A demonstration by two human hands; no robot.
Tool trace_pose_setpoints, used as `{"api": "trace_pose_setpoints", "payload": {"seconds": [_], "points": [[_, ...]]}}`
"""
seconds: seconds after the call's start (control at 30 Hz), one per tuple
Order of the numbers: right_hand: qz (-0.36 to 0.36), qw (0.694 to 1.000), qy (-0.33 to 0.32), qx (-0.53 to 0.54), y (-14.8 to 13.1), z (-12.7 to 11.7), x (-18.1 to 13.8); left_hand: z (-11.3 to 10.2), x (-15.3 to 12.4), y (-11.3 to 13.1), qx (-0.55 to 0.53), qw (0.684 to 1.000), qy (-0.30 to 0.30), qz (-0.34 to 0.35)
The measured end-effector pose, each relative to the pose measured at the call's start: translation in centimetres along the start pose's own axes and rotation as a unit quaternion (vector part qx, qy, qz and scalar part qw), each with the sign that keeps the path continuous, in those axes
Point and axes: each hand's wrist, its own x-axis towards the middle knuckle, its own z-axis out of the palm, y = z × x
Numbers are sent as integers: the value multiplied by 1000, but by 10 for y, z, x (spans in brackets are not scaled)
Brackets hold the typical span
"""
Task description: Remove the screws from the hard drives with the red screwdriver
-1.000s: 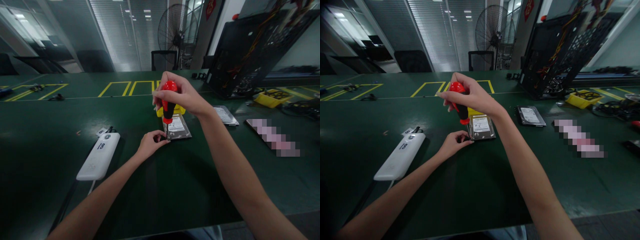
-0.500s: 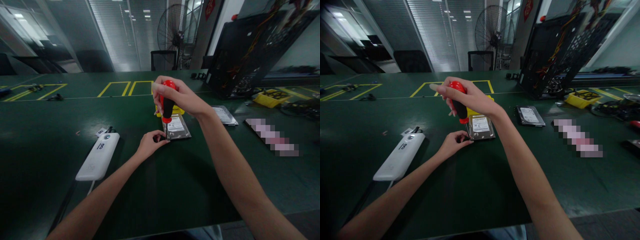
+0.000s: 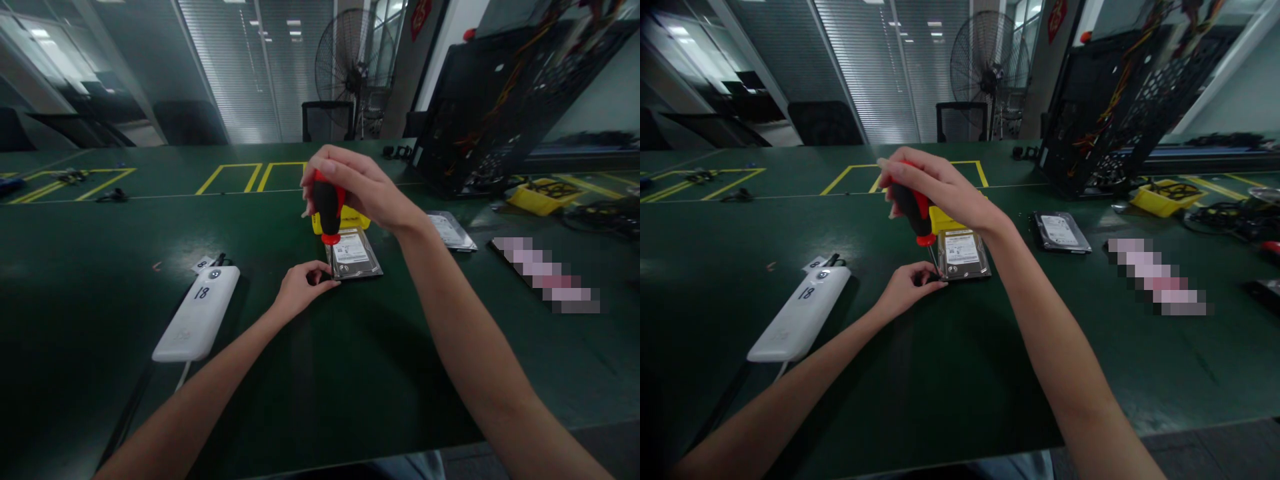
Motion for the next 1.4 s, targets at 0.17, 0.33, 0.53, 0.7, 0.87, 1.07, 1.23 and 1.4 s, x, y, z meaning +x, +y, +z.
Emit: {"api": "trace_pose_setpoints", "payload": {"seconds": [0.17,0.33,0.53,0.7,0.87,1.07,1.23,1.4], "points": [[23,999,25,-36,-4,4,-1,0,0,0,-3,1000,1,-3],[31,998,24,-53,-6,8,-1,0,0,1,-4,1000,-2,1],[29,996,38,-81,-5,6,0,1,1,1,-1,1000,-3,-3],[38,998,13,-58,-4,6,0,0,1,1,3,1000,-1,0],[71,997,12,-28,-5,7,0,0,1,1,2,1000,1,6],[36,999,13,-24,-3,4,0,1,1,0,2,1000,1,0],[20,999,10,-42,-5,4,-1,-1,0,0,4,1000,-4,4],[13,999,-3,-52,-8,5,-1,0,0,-1,-2,1000,-3,3]]}}
